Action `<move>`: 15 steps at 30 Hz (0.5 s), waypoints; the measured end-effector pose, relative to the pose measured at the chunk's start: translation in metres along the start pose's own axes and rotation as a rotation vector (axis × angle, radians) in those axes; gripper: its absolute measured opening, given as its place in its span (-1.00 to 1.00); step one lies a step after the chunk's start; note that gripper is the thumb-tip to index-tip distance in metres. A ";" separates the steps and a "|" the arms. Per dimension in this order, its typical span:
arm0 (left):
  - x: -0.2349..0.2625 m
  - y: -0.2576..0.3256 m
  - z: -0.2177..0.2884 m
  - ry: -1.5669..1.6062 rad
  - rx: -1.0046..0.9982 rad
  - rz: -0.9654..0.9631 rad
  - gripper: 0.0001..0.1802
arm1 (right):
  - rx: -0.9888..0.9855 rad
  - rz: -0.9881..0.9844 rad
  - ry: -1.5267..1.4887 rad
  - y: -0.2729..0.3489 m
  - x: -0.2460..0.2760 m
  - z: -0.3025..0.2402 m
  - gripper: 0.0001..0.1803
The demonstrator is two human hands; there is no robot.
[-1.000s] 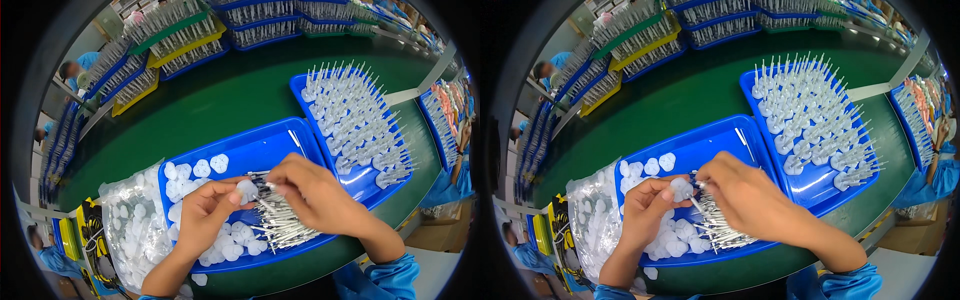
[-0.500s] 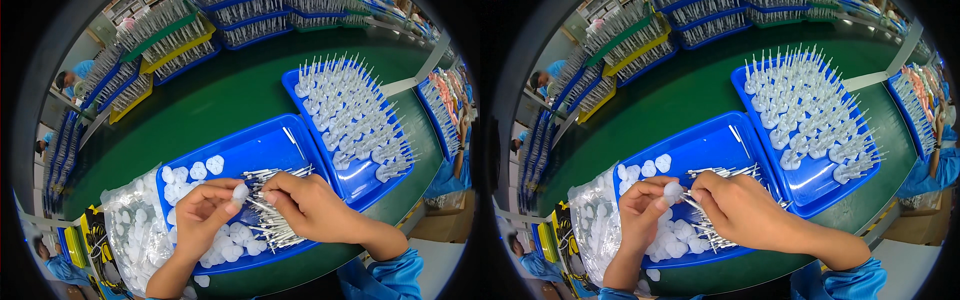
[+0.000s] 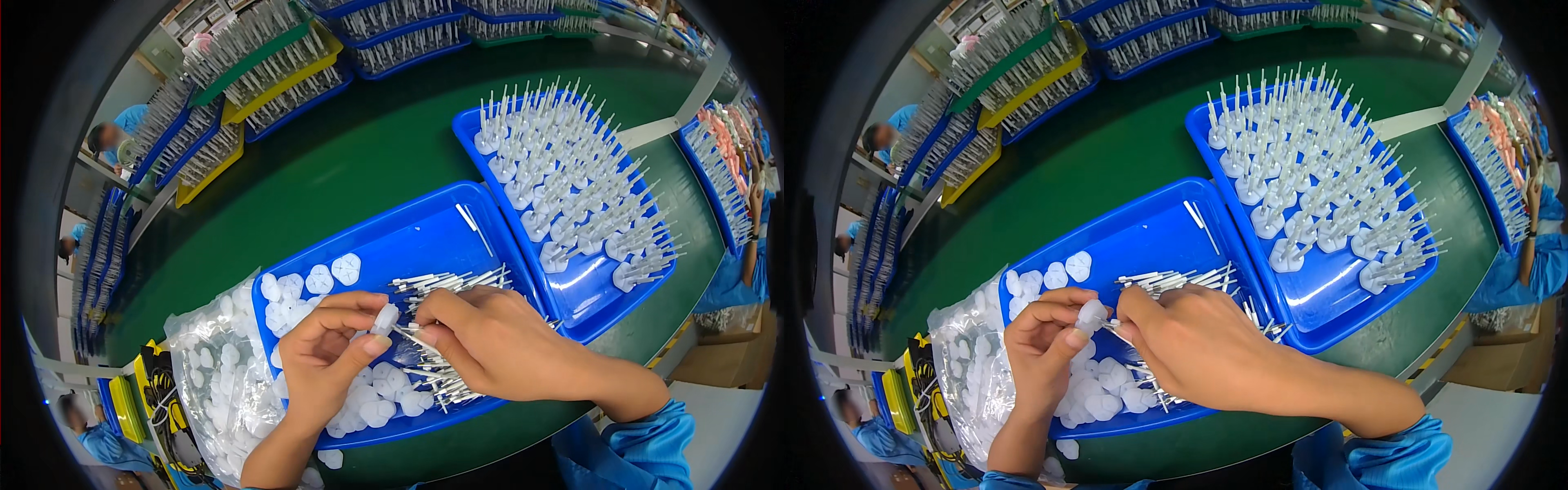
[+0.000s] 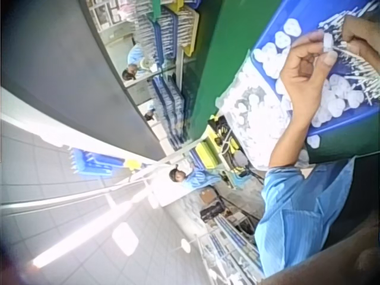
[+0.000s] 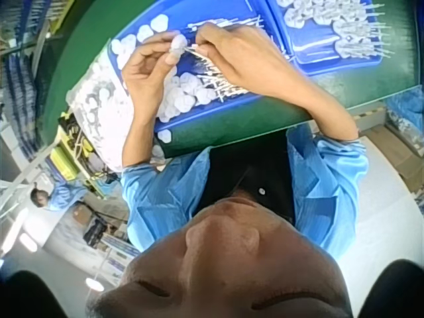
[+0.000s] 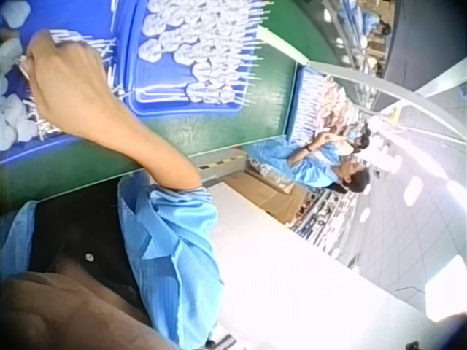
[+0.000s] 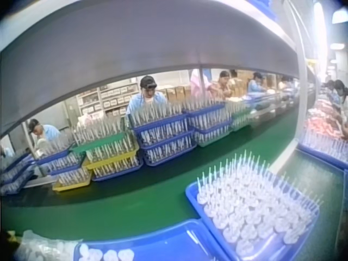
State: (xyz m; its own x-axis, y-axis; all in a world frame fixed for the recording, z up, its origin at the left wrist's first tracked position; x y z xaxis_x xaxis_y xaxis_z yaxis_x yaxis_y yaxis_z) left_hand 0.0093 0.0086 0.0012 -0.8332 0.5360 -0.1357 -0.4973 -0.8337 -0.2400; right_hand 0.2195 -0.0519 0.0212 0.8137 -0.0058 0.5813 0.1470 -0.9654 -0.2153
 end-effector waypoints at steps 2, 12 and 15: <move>0.000 -0.001 0.000 -0.049 -0.040 -0.038 -0.71 | -0.040 -0.002 -0.032 0.001 0.000 0.000 -0.83; -0.004 -0.001 0.004 0.041 -0.063 -0.101 -0.72 | -0.168 -0.097 -0.227 0.004 0.003 -0.006 -0.85; 0.000 -0.001 0.002 0.081 -0.056 -0.123 -0.73 | -0.143 -0.060 -0.278 0.004 0.001 -0.006 -0.84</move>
State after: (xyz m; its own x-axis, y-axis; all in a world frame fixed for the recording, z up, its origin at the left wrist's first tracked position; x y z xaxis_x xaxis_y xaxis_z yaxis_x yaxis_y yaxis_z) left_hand 0.0092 0.0090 0.0033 -0.7433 0.6447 -0.1786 -0.5783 -0.7534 -0.3129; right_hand 0.2173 -0.0574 0.0253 0.9313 0.1045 0.3489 0.1347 -0.9889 -0.0632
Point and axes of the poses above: each hand's wrist, its own y-axis away from the middle knuckle, its own x-axis out of the back of the hand, z = x × y, the point moved 1 cm from there along -y, towards the middle knuckle, and after that the axes turned 6 degrees about -x, right-handed, at the moved point
